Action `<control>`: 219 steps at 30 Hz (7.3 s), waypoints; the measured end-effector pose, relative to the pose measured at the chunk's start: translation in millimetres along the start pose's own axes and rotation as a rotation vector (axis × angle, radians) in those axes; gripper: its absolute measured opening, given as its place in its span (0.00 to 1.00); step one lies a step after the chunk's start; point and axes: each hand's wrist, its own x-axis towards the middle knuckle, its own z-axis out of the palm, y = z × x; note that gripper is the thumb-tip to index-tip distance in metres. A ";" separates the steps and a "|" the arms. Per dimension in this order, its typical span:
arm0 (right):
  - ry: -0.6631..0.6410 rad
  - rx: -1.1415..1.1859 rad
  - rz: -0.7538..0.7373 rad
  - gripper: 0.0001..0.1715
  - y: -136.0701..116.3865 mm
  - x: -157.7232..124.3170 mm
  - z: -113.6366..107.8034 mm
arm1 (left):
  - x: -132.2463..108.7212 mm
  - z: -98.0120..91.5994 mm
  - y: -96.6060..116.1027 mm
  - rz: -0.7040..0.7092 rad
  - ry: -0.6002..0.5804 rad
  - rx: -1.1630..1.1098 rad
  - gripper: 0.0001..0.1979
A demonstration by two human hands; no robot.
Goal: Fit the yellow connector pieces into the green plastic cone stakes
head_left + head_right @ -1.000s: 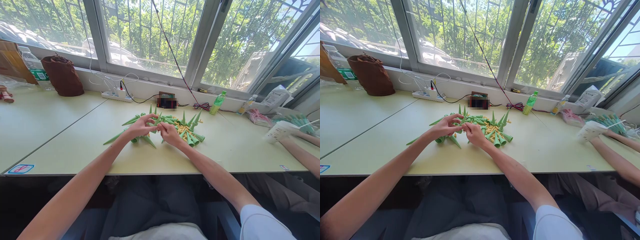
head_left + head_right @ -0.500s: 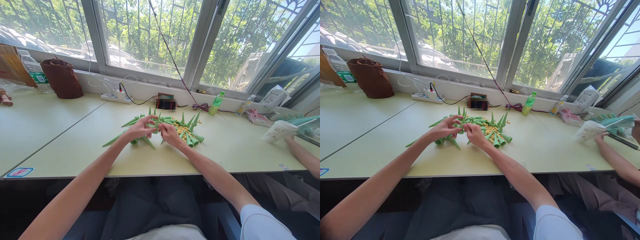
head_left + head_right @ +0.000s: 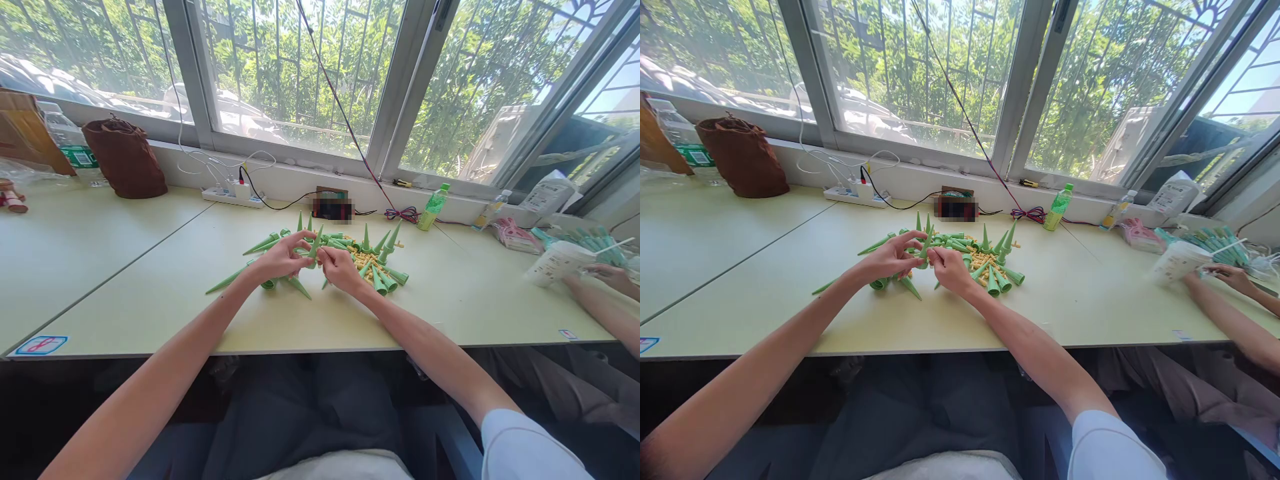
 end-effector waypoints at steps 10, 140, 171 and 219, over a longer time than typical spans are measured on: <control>-0.001 -0.007 0.006 0.25 0.5 0.3 0.2 | 1.5 0.8 -3.1 0.044 -0.009 -0.085 0.27; 0.129 -0.093 0.032 0.29 4.5 0.9 -0.3 | 5.2 5.1 -5.3 -0.004 -0.019 0.374 0.18; 0.023 0.517 0.160 0.32 -5.9 -0.6 -1.9 | 1.6 11.7 -1.2 -0.073 0.076 0.160 0.16; 0.212 0.302 0.149 0.29 -1.3 -1.3 2.8 | 2.2 9.7 2.6 -0.013 0.041 -0.111 0.22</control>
